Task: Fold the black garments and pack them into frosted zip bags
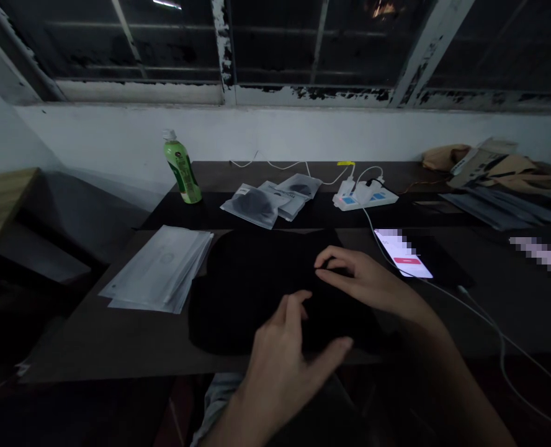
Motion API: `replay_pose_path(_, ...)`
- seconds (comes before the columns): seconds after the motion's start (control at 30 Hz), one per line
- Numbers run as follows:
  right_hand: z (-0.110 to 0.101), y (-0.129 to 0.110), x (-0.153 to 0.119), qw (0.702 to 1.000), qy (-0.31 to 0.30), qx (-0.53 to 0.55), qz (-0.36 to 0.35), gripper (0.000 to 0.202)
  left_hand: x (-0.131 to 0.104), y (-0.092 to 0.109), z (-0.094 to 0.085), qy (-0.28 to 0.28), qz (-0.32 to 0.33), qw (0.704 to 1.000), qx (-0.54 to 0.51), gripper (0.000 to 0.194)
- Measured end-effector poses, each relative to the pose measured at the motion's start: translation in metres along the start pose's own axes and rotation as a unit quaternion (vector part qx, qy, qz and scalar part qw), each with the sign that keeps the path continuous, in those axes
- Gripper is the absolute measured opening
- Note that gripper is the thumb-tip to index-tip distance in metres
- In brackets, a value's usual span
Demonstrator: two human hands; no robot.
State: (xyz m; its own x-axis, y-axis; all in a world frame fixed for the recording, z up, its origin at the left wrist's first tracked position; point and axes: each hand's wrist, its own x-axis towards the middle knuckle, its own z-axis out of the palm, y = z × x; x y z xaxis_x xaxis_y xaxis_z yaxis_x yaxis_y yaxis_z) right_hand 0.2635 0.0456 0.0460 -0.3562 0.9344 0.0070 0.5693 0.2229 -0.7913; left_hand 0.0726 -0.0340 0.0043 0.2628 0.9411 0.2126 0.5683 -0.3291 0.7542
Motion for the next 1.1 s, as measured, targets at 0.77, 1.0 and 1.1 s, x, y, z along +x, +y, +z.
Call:
replay_pose_path(0.77, 0.102, -0.016, -0.033, 0.977, 0.193, -0.043, 0.073, 0.035, 0.001, -0.068, -0.069, 0.173, -0.07, 0.979, 0.087, 0.046)
replay_pose_path(1.0, 0.115, -0.008, -0.025, 0.977, 0.15, -0.117, 0.099, 0.033, -0.008, -0.053, -0.064, 0.029, 0.011, 0.994, 0.107, 0.017)
replay_pose_path(1.1, 0.104, -0.006, -0.014, 0.985, 0.125, -0.098, 0.062, 0.02, -0.007, -0.051, -0.067, 0.027, 0.025, 0.993, 0.116, 0.018)
